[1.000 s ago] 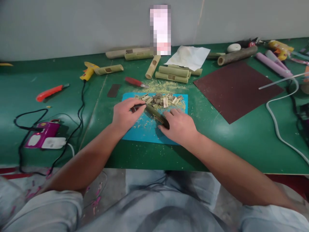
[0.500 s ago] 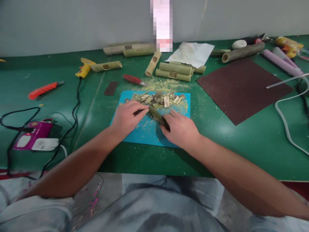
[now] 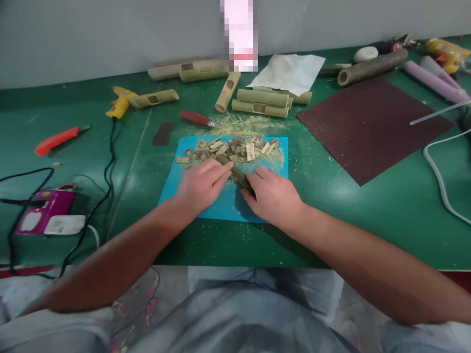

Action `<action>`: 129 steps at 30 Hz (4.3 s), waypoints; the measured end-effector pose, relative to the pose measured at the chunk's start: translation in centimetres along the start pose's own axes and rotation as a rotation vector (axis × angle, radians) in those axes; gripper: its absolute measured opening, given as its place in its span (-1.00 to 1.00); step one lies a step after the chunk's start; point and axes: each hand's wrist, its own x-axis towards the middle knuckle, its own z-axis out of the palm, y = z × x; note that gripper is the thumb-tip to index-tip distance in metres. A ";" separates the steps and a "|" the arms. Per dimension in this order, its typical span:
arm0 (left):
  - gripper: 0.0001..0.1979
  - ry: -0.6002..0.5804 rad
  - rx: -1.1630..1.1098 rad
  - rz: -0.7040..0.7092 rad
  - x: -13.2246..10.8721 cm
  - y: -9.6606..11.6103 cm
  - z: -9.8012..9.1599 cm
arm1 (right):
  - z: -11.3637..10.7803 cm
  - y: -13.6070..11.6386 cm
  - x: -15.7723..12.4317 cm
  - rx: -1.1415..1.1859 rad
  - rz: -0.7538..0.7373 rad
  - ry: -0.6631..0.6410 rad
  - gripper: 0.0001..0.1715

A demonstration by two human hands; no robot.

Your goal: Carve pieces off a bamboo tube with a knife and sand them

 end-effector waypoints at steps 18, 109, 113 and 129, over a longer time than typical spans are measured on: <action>-0.64 -0.062 0.053 0.045 0.0 0.0 0.1 | 0.2 0.3 -0.1 -0.013 0.009 0.045 -0.72; -0.62 -0.056 0.108 0.013 -0.6 1.0 -0.1 | -0.1 -0.3 -0.3 -0.035 0.078 -0.038 -0.70; -0.61 -0.153 0.033 0.077 -0.7 0.8 0.1 | -0.1 -0.2 -0.3 -0.045 0.073 -0.051 -0.69; -0.64 -0.140 0.063 0.062 -0.8 0.9 0.0 | -0.1 -0.1 -0.4 -0.037 0.051 -0.052 -0.67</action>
